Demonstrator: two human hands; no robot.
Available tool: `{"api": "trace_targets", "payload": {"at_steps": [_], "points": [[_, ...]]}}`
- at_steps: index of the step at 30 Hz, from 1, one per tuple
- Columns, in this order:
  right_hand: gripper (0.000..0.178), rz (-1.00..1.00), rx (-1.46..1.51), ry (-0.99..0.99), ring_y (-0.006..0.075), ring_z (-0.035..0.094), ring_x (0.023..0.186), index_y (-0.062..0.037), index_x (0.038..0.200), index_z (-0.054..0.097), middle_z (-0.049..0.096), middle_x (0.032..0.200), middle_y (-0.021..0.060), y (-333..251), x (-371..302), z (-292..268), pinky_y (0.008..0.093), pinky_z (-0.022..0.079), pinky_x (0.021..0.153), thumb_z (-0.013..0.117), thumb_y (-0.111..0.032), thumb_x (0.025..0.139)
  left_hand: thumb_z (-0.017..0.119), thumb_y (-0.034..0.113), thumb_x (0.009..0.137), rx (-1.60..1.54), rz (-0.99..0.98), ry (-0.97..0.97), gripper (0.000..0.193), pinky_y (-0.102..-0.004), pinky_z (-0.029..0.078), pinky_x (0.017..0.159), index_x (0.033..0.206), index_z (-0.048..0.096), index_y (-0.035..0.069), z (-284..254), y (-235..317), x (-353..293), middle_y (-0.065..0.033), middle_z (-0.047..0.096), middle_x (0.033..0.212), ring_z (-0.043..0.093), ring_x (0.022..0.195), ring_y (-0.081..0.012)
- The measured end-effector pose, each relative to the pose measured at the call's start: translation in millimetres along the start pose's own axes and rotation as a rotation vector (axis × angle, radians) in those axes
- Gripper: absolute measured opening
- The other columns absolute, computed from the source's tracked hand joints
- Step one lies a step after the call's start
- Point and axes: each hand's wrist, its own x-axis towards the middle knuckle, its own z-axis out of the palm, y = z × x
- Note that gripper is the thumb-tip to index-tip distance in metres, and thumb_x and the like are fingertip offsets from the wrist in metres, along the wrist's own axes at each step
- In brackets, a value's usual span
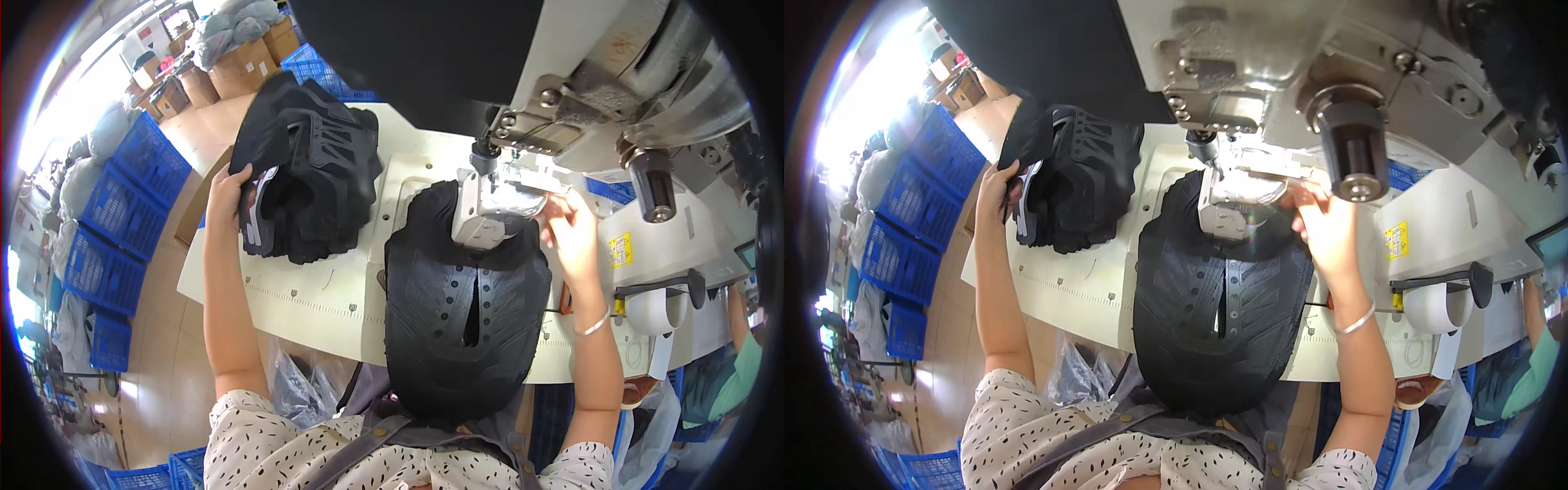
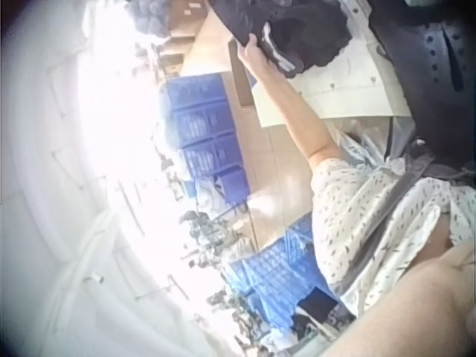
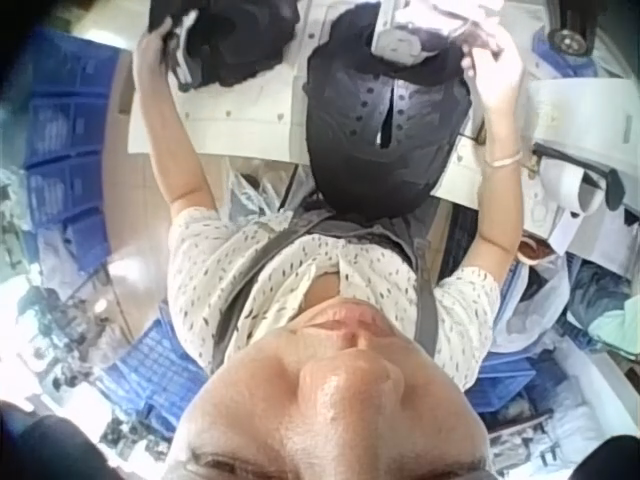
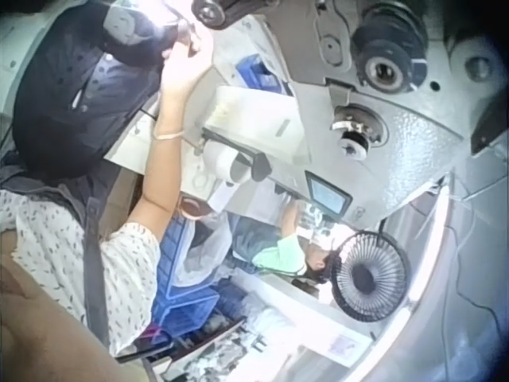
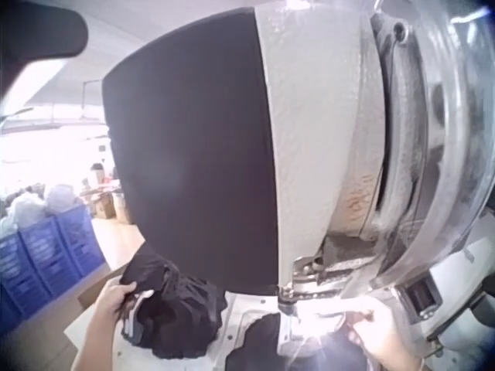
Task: Stitching pieces of a black shoe upper together using a sewing machine.
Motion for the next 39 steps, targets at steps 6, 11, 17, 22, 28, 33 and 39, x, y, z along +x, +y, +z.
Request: {"api": "trace_targets", "payload": {"at_steps": [6,11,17,22,28,33,39], "points": [[0.026,-0.289,-0.726,0.092,0.0200,0.056,0.076,0.0019,0.095,0.060,0.058,0.086,0.0103,38,-48,-21,0.0304,0.046,0.071,0.065,-0.014,0.076,0.057,0.008,0.080,0.851,0.291,0.349,0.048,-0.0401,0.040,0.088,0.124,0.041,-0.003,-6,-25,1,-0.0226,0.049,0.114,0.050,0.103,-0.0314],[0.019,-0.117,-0.554,0.115,0.0203,0.058,0.073,0.0000,0.088,0.062,0.058,0.083,0.0099,41,-51,-23,0.0297,0.047,0.068,0.066,-0.011,0.074,0.061,0.013,0.078,0.874,0.961,0.355,0.046,-0.0410,0.035,0.093,0.119,0.048,-0.001,86,-13,-89,-0.0192,0.052,0.117,0.048,0.106,-0.0355],[0.013,-0.244,-0.606,0.164,0.0165,0.053,0.058,-0.0009,0.081,0.061,0.058,0.077,0.0087,39,-48,-20,0.0259,0.045,0.056,0.067,-0.008,0.072,0.073,0.036,0.067,0.839,0.705,-0.500,0.073,-0.0353,0.039,0.089,0.123,0.045,-0.001,147,-28,-141,-0.0168,0.051,0.109,0.050,0.100,-0.0309],[0.021,0.076,-0.391,-0.069,0.0060,0.046,0.061,0.0019,0.085,0.060,0.056,0.073,0.0015,34,-32,-30,0.0225,0.042,0.057,0.069,-0.012,0.072,0.076,0.043,0.061,0.878,0.576,-0.582,0.083,-0.0340,0.041,0.084,0.124,0.044,-0.002,151,-20,-127,-0.0155,0.049,0.098,0.049,0.091,-0.0275],[0.013,-0.286,-0.655,0.028,0.0060,0.047,0.063,-0.0003,0.078,0.056,0.056,0.078,0.0024,36,-34,-27,0.0211,0.042,0.060,0.066,-0.009,0.075,0.075,0.049,0.057,0.930,0.545,-0.584,0.089,-0.0373,0.040,0.088,0.121,0.045,-0.004,153,-18,-130,-0.0176,0.048,0.105,0.048,0.102,-0.0323],[0.022,-0.088,0.228,0.154,0.0068,0.052,0.074,-0.0014,0.104,0.047,0.058,0.086,0.0041,10,-68,0,0.0202,0.043,0.066,0.057,-0.004,0.085,0.076,0.047,0.057,0.946,0.540,-0.539,0.087,-0.0371,0.040,0.088,0.121,0.046,-0.004,150,-18,-132,-0.0179,0.048,0.104,0.048,0.103,-0.0327],[0.036,0.005,0.098,-0.226,0.0132,0.056,0.093,0.0036,0.115,0.050,0.059,0.104,0.0094,-11,-107,12,0.0268,0.045,0.081,0.061,-0.007,0.082,0.075,0.043,0.063,0.859,0.894,-0.261,0.070,-0.0358,0.042,0.080,0.111,0.050,-0.002,145,-21,-145,-0.0155,0.051,0.099,0.052,0.092,-0.0288]]}}
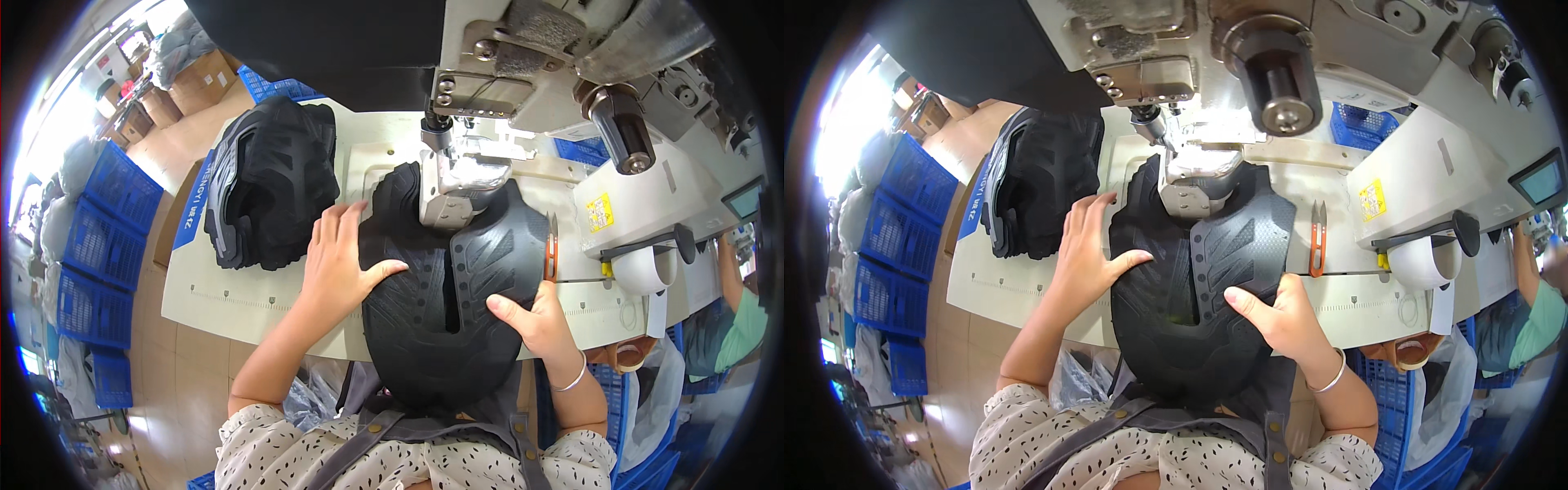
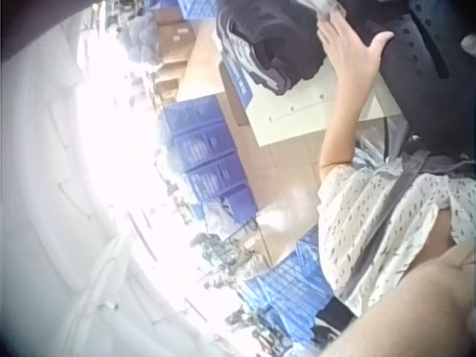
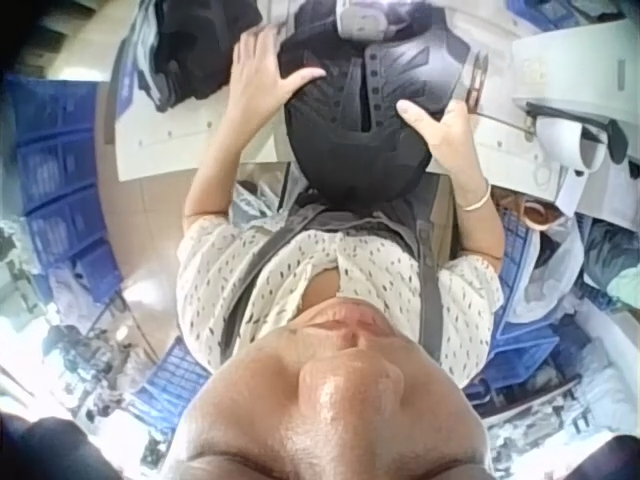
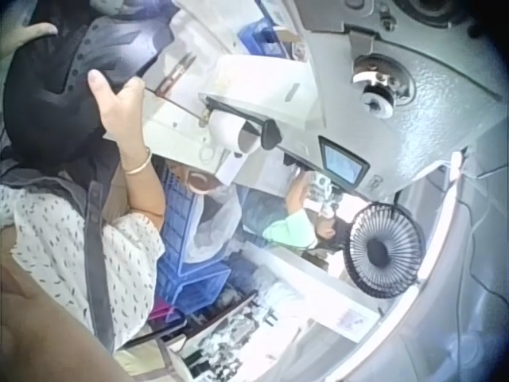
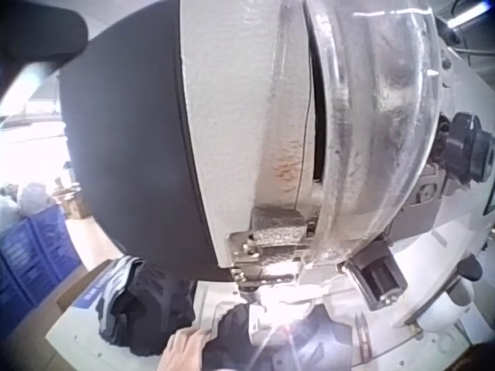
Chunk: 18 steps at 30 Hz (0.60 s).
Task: Stitching pieces of a black shoe upper together using a sewing machine.
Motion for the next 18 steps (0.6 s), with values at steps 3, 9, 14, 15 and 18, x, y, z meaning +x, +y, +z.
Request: {"api": "trace_targets", "payload": {"at_steps": [3,9,14,15,18], "points": [[0.025,0.156,0.555,0.083,0.0182,0.062,0.086,0.0070,0.106,0.055,0.063,0.098,0.0134,-11,2,0,0.0295,0.051,0.077,0.057,-0.004,0.083,0.065,0.034,0.078,-0.248,-0.568,-0.357,0.035,-0.0310,0.038,0.058,0.082,0.052,0.002,-30,7,-4,-0.0073,0.055,0.076,0.048,0.066,-0.0147],[0.024,0.195,0.688,0.014,0.0244,0.065,0.078,0.0087,0.107,0.051,0.062,0.094,0.0200,-28,15,0,0.0360,0.057,0.066,0.049,-0.005,0.087,0.049,0.012,0.083,-1.725,-0.790,-0.591,0.043,-0.0343,0.043,0.090,0.119,0.041,-0.012,-44,46,-7,-0.0213,0.056,0.114,0.055,0.106,-0.0268],[0.024,0.146,0.714,0.205,0.0249,0.065,0.075,0.0093,0.106,0.050,0.062,0.092,0.0203,-30,10,10,0.0351,0.057,0.067,0.047,-0.005,0.087,0.045,0.008,0.088,-1.799,-0.562,-0.480,0.041,-0.0367,0.040,0.095,0.124,0.039,-0.008,-49,55,6,-0.0195,0.051,0.121,0.051,0.111,-0.0257],[0.024,0.133,0.735,0.266,0.0251,0.065,0.075,0.0088,0.106,0.050,0.062,0.092,0.0203,-30,11,11,0.0345,0.056,0.066,0.047,-0.005,0.087,0.045,0.007,0.087,-1.764,-0.506,-0.441,0.041,-0.0364,0.040,0.095,0.124,0.039,-0.008,-50,55,8,-0.0194,0.051,0.121,0.051,0.111,-0.0256],[0.024,0.155,0.704,0.158,0.0249,0.065,0.077,0.0062,0.108,0.050,0.062,0.093,0.0188,-32,18,1,0.0345,0.056,0.067,0.047,-0.005,0.086,0.045,0.006,0.084,-1.723,-0.478,-0.373,0.041,-0.0355,0.041,0.094,0.122,0.041,-0.008,-50,61,16,-0.0188,0.053,0.120,0.052,0.110,-0.0247]]}}
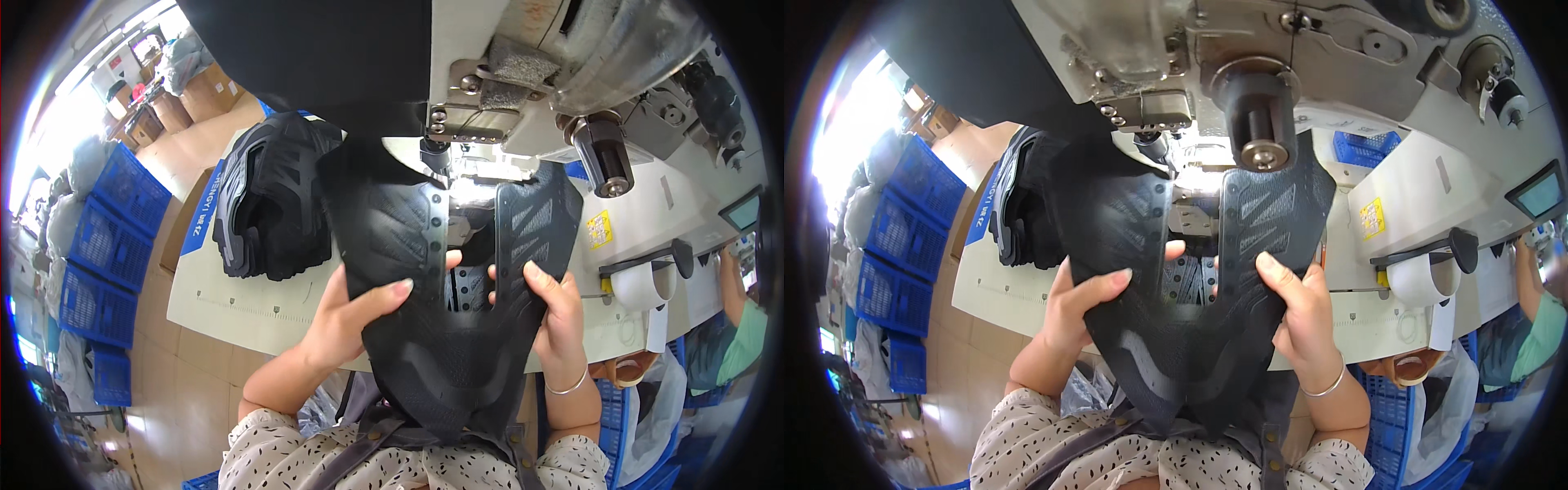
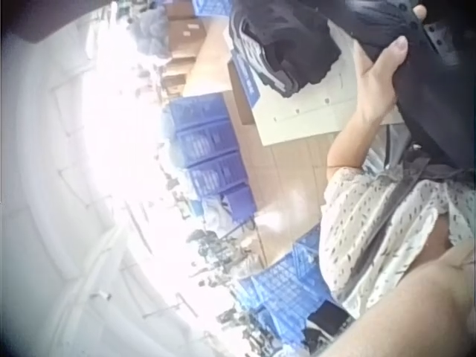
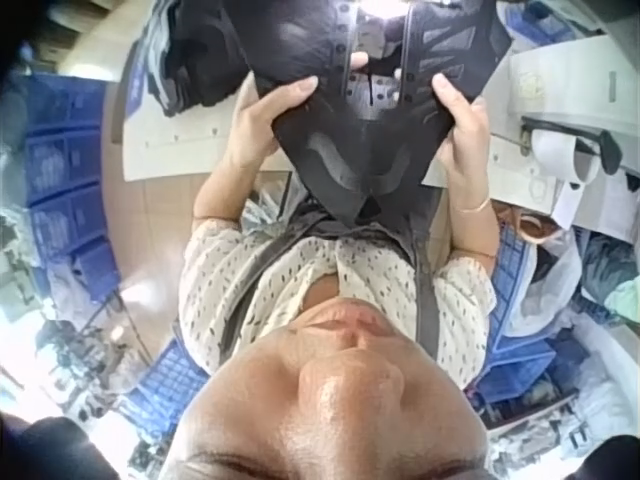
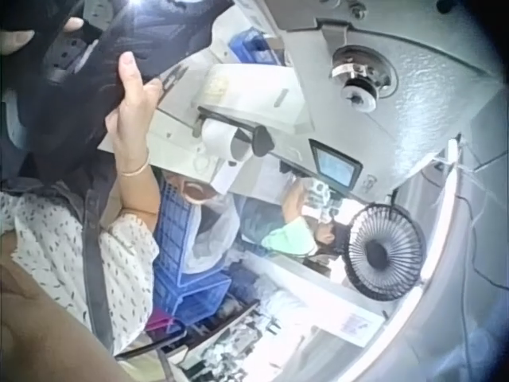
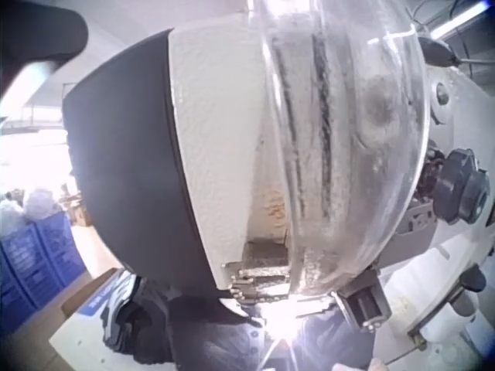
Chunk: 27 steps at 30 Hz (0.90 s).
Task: Stitching pieces of a black shoe upper together using a sewing machine.
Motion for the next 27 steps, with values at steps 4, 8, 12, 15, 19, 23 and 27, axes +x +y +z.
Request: {"api": "trace_targets", "payload": {"at_steps": [4,8,12,15,19,23,27], "points": [[0.027,-0.036,0.025,0.073,0.0213,0.064,0.073,0.0059,0.107,0.052,0.063,0.090,0.0184,-5,7,2,0.0312,0.055,0.065,0.048,-0.010,0.086,0.049,0.007,0.078,-0.019,-0.043,0.056,0.048,-0.0364,0.046,0.088,0.121,0.040,-0.011,1,3,23,-0.0240,0.053,0.117,0.056,0.103,-0.0287],[0.028,-0.151,-0.005,0.043,0.0201,0.062,0.085,0.0062,0.109,0.051,0.062,0.098,0.0170,4,9,-10,0.0308,0.051,0.078,0.047,-0.008,0.085,0.048,0.005,0.079,0.030,-0.012,0.038,0.044,-0.0353,0.047,0.088,0.119,0.041,-0.012,-1,1,29,-0.0232,0.055,0.115,0.057,0.102,-0.0275],[0.028,-0.198,0.013,0.001,0.0159,0.059,0.092,0.0033,0.111,0.049,0.060,0.103,0.0110,5,7,-18,0.0280,0.046,0.083,0.052,-0.005,0.084,0.048,0.004,0.080,0.117,0.030,0.052,0.041,-0.0352,0.047,0.087,0.117,0.043,-0.012,0,-4,30,-0.0233,0.055,0.113,0.058,0.101,-0.0265],[0.030,-0.242,-0.043,0.014,0.0143,0.058,0.092,0.0032,0.112,0.049,0.060,0.103,0.0103,6,5,-21,0.0271,0.046,0.083,0.055,-0.005,0.083,0.048,0.004,0.080,0.133,0.049,0.059,0.038,-0.0346,0.047,0.086,0.114,0.046,-0.012,-1,-5,30,-0.0225,0.057,0.111,0.058,0.100,-0.0253],[0.029,-0.257,-0.145,0.002,0.0122,0.056,0.092,0.0027,0.109,0.051,0.059,0.102,0.0090,5,-6,-12,0.0248,0.044,0.081,0.059,-0.007,0.083,0.049,0.006,0.081,0.154,-0.016,0.117,0.034,-0.0337,0.048,0.083,0.111,0.050,-0.010,-2,-5,26,-0.0182,0.060,0.104,0.060,0.094,-0.0232],[0.026,-0.269,-0.340,0.019,0.0105,0.056,0.086,0.0025,0.105,0.053,0.061,0.098,0.0075,7,-18,-16,0.0246,0.045,0.078,0.061,-0.010,0.084,0.053,0.012,0.089,0.117,-0.035,0.222,0.021,-0.0254,0.048,0.073,0.101,0.057,-0.005,7,-15,8,-0.0067,0.063,0.090,0.058,0.081,-0.0108],[0.025,-0.318,-0.308,0.021,0.0109,0.057,0.085,0.0029,0.106,0.053,0.061,0.098,0.0071,7,-12,-10,0.0249,0.046,0.077,0.060,-0.009,0.085,0.054,0.013,0.089,0.298,0.064,0.189,0.017,-0.0229,0.044,0.065,0.094,0.059,-0.003,0,-23,10,-0.0012,0.060,0.082,0.053,0.073,-0.0063]]}}
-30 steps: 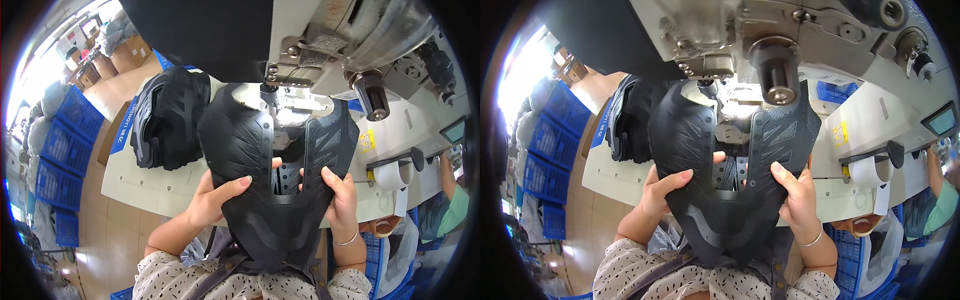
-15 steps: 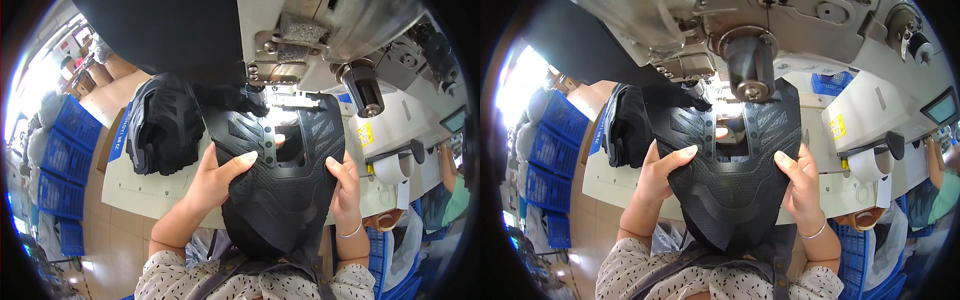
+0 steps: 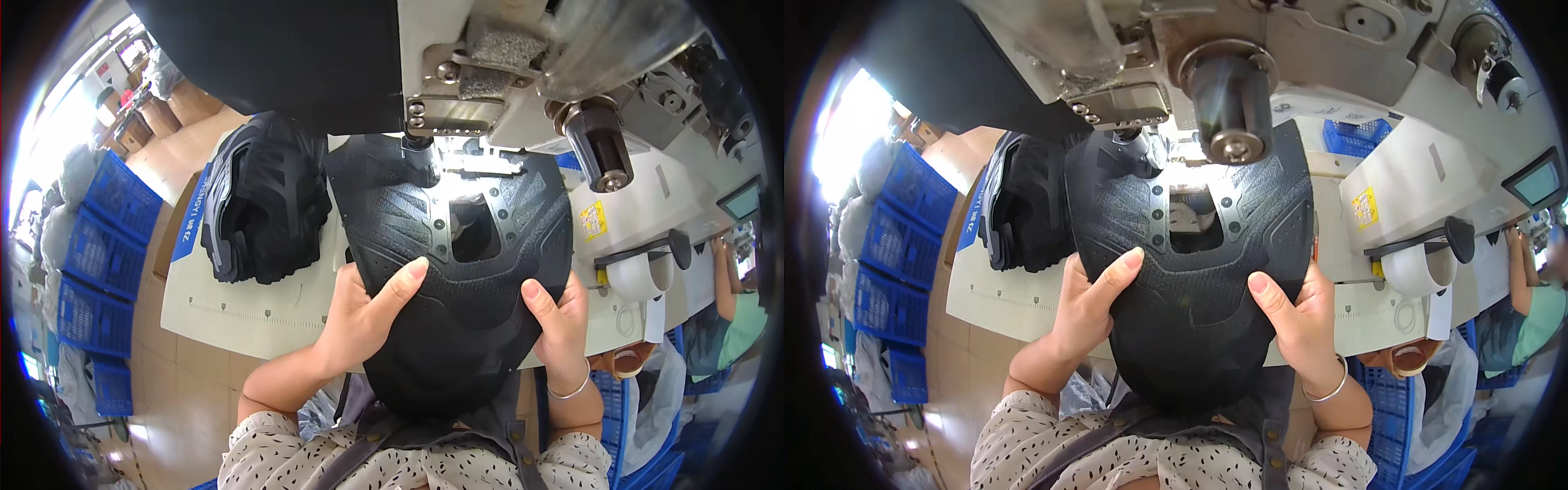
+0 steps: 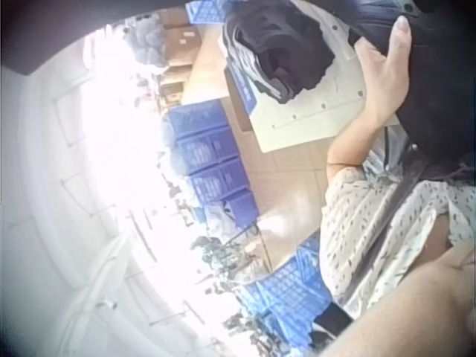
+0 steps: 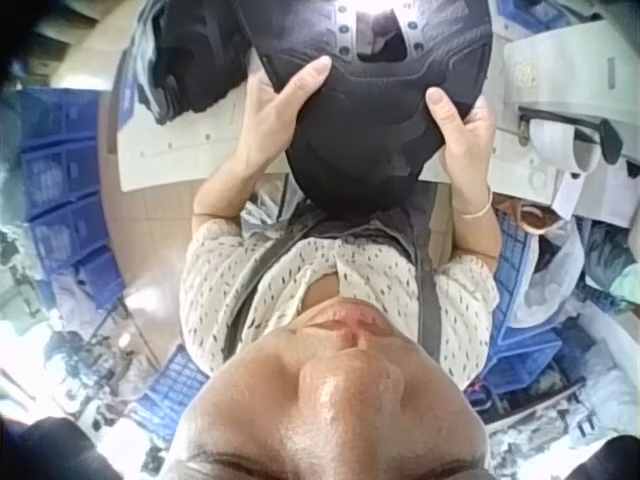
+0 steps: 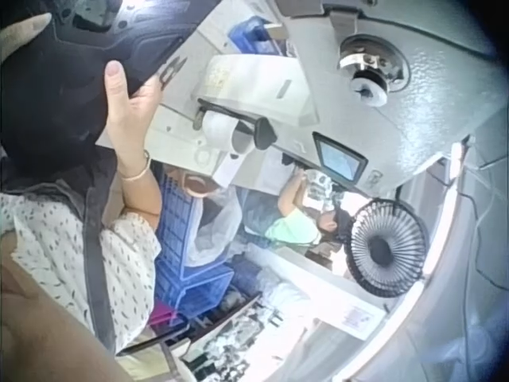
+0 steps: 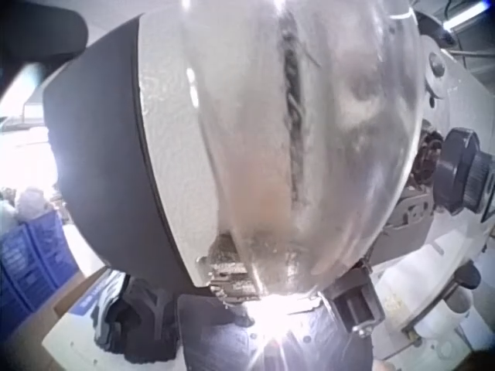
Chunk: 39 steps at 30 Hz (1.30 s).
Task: Stitching pieces of a black shoe upper together using a sewing machine.
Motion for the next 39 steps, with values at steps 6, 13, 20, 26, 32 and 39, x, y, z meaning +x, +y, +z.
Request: {"api": "trace_targets", "payload": {"at_steps": [6,13,20,26,32,39], "points": [[0.024,0.014,0.020,-0.015,0.0134,0.059,0.087,0.0025,0.106,0.053,0.061,0.101,0.0097,5,19,-1,0.0267,0.047,0.079,0.057,-0.010,0.086,0.053,0.011,0.088,-0.037,-0.004,0.024,0.018,-0.0230,0.046,0.064,0.092,0.060,-0.004,-3,2,20,-0.0020,0.061,0.082,0.054,0.073,-0.0065],[0.020,0.005,0.073,0.025,0.0113,0.058,0.084,0.0023,0.103,0.054,0.062,0.096,0.0078,7,42,0,0.0254,0.047,0.076,0.057,-0.007,0.085,0.055,0.013,0.086,-0.102,-0.001,0.040,0.018,-0.0218,0.046,0.060,0.086,0.062,-0.004,-3,6,46,-0.0022,0.062,0.078,0.055,0.067,-0.0061],[0.021,-0.009,0.137,0.018,0.0112,0.059,0.081,0.0031,0.102,0.055,0.062,0.094,0.0075,10,57,9,0.0251,0.048,0.074,0.059,-0.008,0.084,0.057,0.010,0.083,-0.084,0.045,0.043,0.017,-0.0211,0.045,0.065,0.094,0.060,-0.003,-18,8,75,-0.0032,0.061,0.086,0.056,0.071,-0.0083],[0.015,0.046,-0.065,-0.032,0.0080,0.058,0.060,0.0028,0.091,0.061,0.063,0.077,0.0048,10,43,11,0.0210,0.049,0.046,0.060,-0.010,0.084,0.056,0.008,0.083,-0.144,-0.010,-0.010,0.020,-0.0255,0.047,0.072,0.097,0.059,-0.005,-27,8,79,-0.0063,0.062,0.088,0.058,0.077,-0.0110],[0.013,0.131,0.013,-0.075,0.0132,0.059,0.056,0.0022,0.092,0.060,0.063,0.081,0.0088,14,35,17,0.0231,0.049,0.041,0.060,-0.007,0.082,0.060,0.012,0.082,-0.160,-0.037,0.107,0.022,-0.0232,0.048,0.065,0.096,0.060,-0.005,-7,20,57,-0.0051,0.063,0.084,0.059,0.071,-0.0109],[0.015,0.160,0.038,-0.147,0.0139,0.058,0.052,0.0019,0.093,0.058,0.063,0.078,0.0098,19,26,27,0.0241,0.049,0.043,0.061,-0.010,0.084,0.057,0.010,0.085,-0.264,-0.001,0.130,0.020,-0.0251,0.048,0.071,0.098,0.059,-0.005,0,-5,20,-0.0063,0.062,0.089,0.059,0.080,-0.0117]]}}
